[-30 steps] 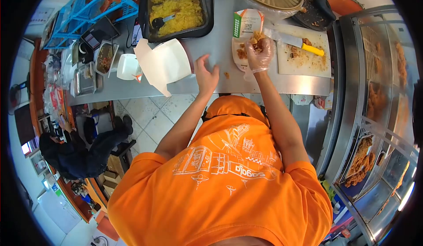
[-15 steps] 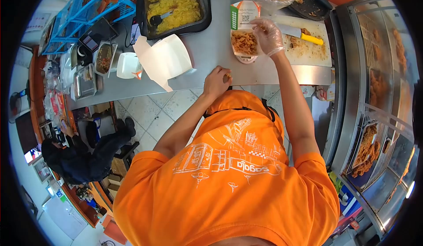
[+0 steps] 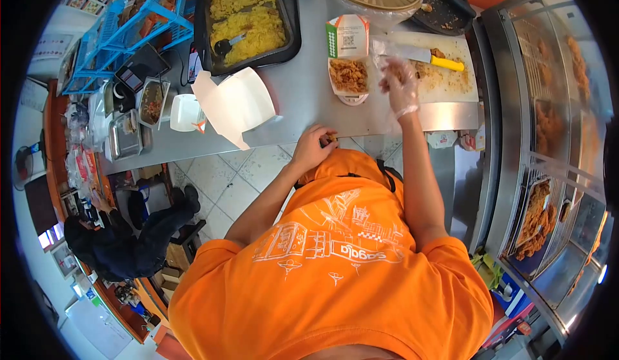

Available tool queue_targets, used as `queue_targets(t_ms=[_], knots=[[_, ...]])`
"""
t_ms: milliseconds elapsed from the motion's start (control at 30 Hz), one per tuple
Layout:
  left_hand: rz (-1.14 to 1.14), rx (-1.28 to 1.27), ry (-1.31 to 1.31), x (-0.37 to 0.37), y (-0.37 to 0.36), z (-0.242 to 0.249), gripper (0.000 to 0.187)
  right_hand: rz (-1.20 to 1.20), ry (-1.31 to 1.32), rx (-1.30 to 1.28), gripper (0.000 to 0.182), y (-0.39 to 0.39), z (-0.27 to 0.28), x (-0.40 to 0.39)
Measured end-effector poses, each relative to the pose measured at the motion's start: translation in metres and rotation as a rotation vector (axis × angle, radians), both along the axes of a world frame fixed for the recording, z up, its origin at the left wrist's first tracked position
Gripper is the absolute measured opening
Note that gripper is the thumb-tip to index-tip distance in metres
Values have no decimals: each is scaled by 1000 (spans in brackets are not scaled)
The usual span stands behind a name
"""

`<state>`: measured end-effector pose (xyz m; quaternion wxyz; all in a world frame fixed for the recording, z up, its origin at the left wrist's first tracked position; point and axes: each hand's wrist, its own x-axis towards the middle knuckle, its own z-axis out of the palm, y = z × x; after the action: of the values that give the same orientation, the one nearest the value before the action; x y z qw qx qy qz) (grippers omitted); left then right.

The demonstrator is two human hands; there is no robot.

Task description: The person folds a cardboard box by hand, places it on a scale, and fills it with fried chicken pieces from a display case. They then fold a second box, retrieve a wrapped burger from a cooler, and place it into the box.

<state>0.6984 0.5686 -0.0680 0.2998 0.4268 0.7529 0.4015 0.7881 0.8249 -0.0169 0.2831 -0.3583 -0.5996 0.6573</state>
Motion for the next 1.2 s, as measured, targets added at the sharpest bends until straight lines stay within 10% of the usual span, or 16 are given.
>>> queue_targets(t_ms=[133,233,333,500,667,800,900,1067,1100,1200], knots=[[35,-10,-76,1,6,6,30,151,-60,44,33,-16,-11,-7],[78,18,-234,3,17,22,33,264,-268,793,40,-11,31,-22],[182,86,-239,11,36,36,38,57,-249,793,38,8,37,-7],[-22,224,44,36,97,73,48,169,117,-880,49,-46,31,63],[-368,356,38,86,145,100,58,-327,406,-1107,23,-21,31,180],[-555,-1,-154,117,179,74,52,-1279,143,129,23,39,153,348],[-699,-177,-86,142,201,59,50,-1519,-169,651,13,109,213,521],[-931,-434,272,195,228,46,52,-723,-994,615,31,264,284,610],[-946,-588,342,209,234,54,53,-505,-1486,513,33,270,318,571],[-770,-474,258,244,243,53,52,-241,-1559,624,34,346,295,593]])
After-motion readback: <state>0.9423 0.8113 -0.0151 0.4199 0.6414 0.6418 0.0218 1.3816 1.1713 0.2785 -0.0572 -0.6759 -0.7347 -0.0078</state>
